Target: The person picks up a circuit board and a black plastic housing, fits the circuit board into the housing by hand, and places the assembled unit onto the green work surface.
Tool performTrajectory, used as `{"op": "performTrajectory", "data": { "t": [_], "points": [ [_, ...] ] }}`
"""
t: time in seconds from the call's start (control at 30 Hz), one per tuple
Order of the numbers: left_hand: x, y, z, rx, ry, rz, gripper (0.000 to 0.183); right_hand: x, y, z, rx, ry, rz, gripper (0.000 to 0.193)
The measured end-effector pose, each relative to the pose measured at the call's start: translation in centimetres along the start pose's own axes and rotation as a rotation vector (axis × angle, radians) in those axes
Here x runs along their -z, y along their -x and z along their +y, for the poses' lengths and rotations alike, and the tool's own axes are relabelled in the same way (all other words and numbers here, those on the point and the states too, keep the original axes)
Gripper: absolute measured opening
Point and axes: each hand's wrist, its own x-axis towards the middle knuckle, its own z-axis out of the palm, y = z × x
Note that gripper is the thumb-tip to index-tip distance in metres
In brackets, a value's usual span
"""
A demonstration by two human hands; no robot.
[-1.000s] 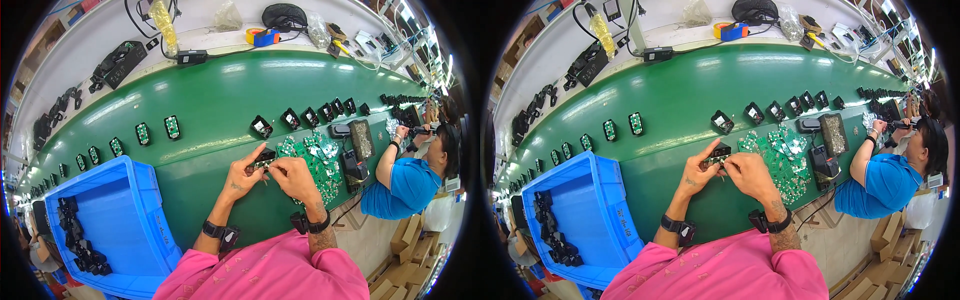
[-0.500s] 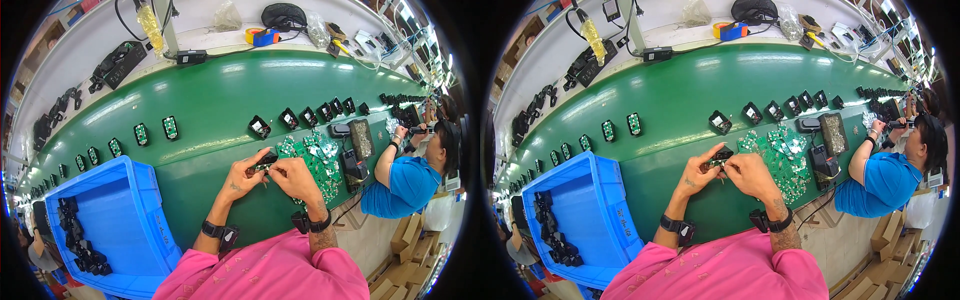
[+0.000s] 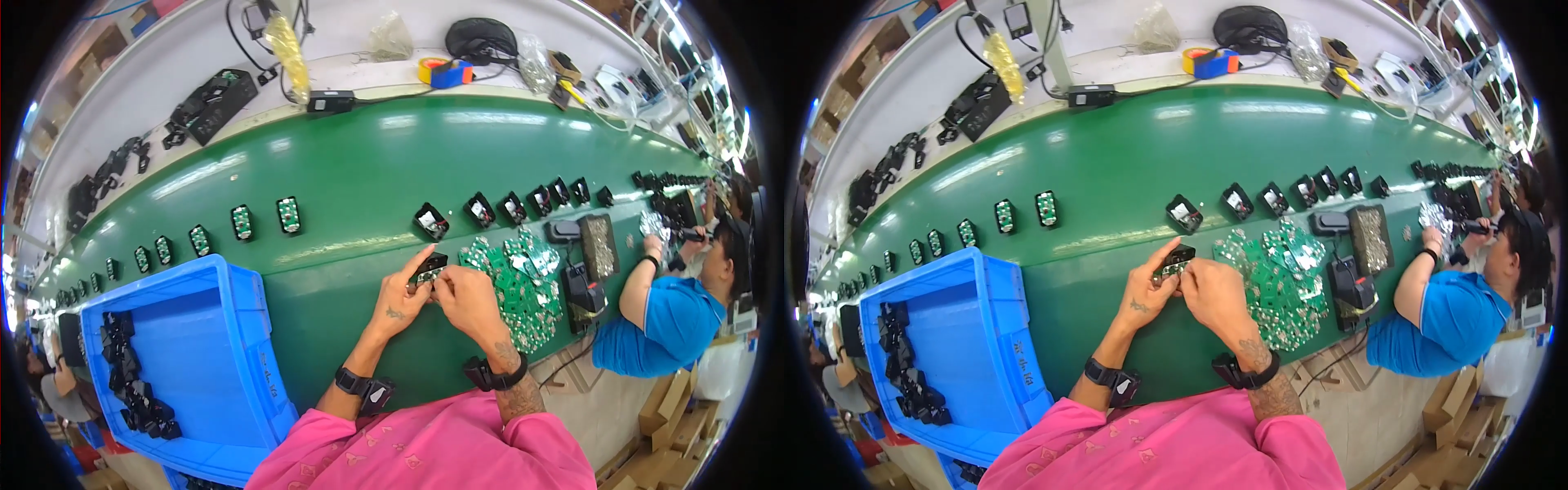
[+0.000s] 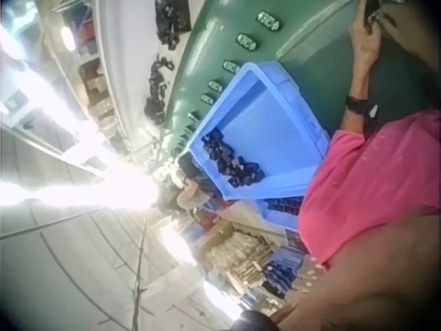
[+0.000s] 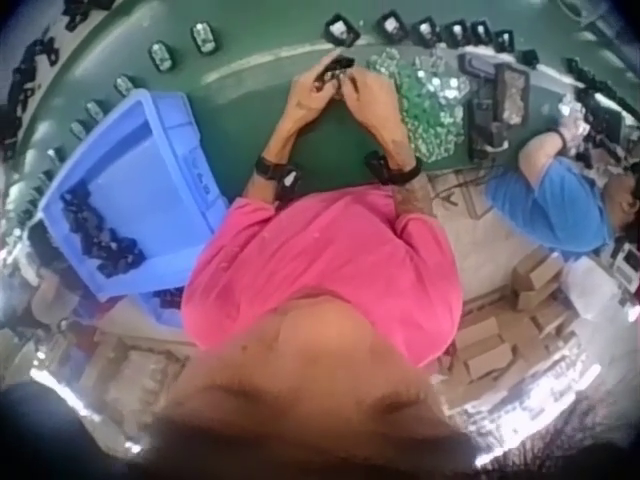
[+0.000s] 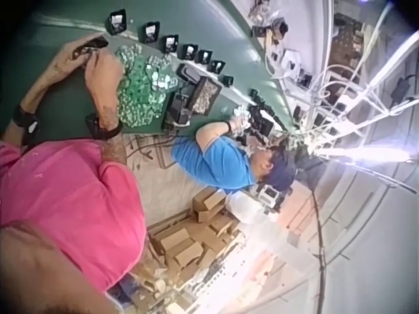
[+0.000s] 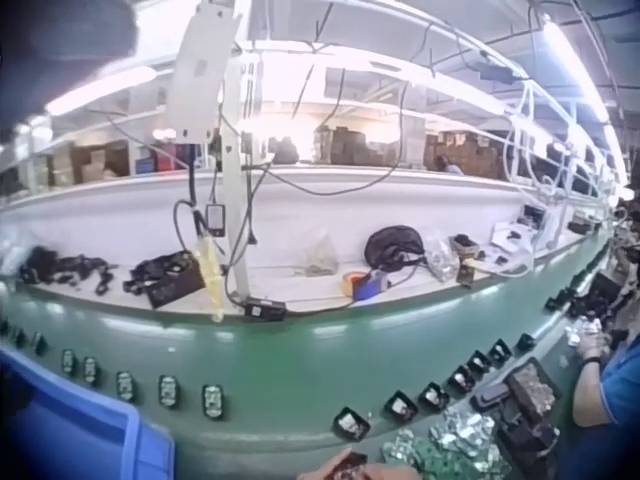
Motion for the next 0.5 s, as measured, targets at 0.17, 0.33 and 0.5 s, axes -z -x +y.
{"op": "performTrajectory", "data": {
  "t": [0.17, 0.33, 0.5],
  "points": [
    [0.8, -0.2, -0.8, 0.053, 0.23, -0.07, 0.056, 0.1, 1.1, 1.3, -0.069, -0.123, 0.2, 0.021],
    [-0.1, 0.3, 0.1, -0.05, 0.104, -0.186, 0.06, 1.2, 1.9, 2.6, -0.169, -0.38, -0.029, 0.018],
    [-2.9, 1.9, 1.0, 0.14, 0.132, -0.063, 0.06, 2.4, 3.4, 3.1, -0.252, -0.746, -0.014, 0.009]
  ]
}}
